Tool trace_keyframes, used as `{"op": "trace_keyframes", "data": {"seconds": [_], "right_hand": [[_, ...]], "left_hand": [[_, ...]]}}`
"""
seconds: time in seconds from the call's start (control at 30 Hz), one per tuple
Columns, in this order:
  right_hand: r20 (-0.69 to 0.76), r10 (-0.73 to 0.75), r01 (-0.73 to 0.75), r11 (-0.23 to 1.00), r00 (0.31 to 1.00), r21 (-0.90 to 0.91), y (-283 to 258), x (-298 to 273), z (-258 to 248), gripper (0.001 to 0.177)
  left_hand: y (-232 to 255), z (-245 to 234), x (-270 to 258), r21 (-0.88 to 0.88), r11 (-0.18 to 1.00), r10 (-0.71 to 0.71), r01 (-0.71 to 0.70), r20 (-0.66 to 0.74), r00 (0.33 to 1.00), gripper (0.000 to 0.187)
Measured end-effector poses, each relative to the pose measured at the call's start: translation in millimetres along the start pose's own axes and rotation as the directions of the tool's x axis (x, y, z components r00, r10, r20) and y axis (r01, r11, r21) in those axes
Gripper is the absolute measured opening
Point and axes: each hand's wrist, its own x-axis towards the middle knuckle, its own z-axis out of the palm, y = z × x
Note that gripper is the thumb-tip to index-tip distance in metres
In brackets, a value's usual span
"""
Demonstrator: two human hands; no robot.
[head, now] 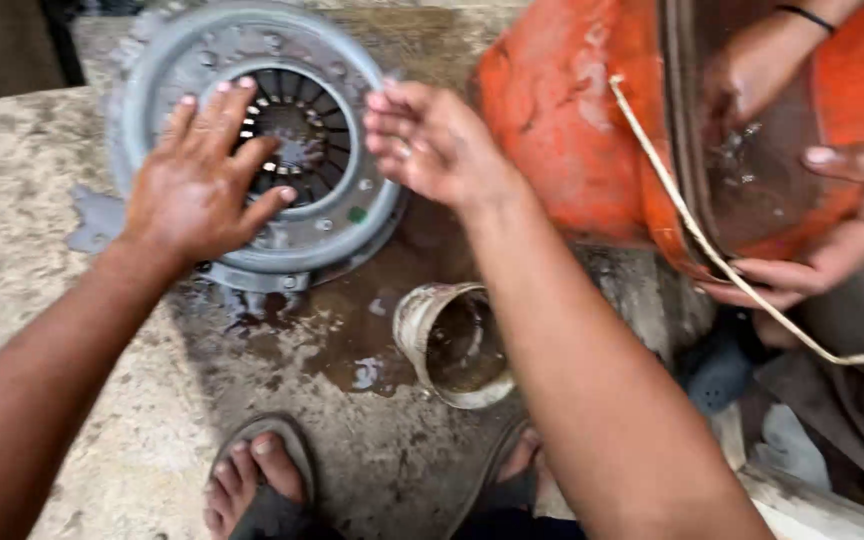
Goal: Cleaning a vehicle clutch pressure plate with water and a cloth.
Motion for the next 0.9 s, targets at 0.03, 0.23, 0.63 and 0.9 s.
{"op": "trace_keyframes", "data": {"seconds": [0.03, 0.23, 0.63, 0.9], "right_hand": [[-0.075, 0.023, -0.012, 0.990, 0.997, 0.143, 0, 36, -16, 0.021], [-0.236, 0.019, 0.053, 0.954, 0.972, 0.294, -38, 81, 24, 0.023], [0.154, 0.199, -0.038, 0.721, 0.968, -0.692, 75, -164, 15, 0.027], [-0.173, 0.093, -0.185, 0.132, 0.980, -0.974, 216, -83, -93, 0.020]], "left_hand": [[1, 4, 1, 0.057, 0.998, -0.025, 0.023, 0.031, 0.999, 0.061], [1, -3, 8, 0.246, 0.967, -0.083, 0.068, 0.053, 0.995, 0.061], [47, 29, 40, 0.257, 0.964, -0.091, 0.073, 0.061, 0.994, 0.043], [66, 42, 51, -0.095, 0.905, -0.424, 0.414, -0.255, 0.869, 0.033]]}}
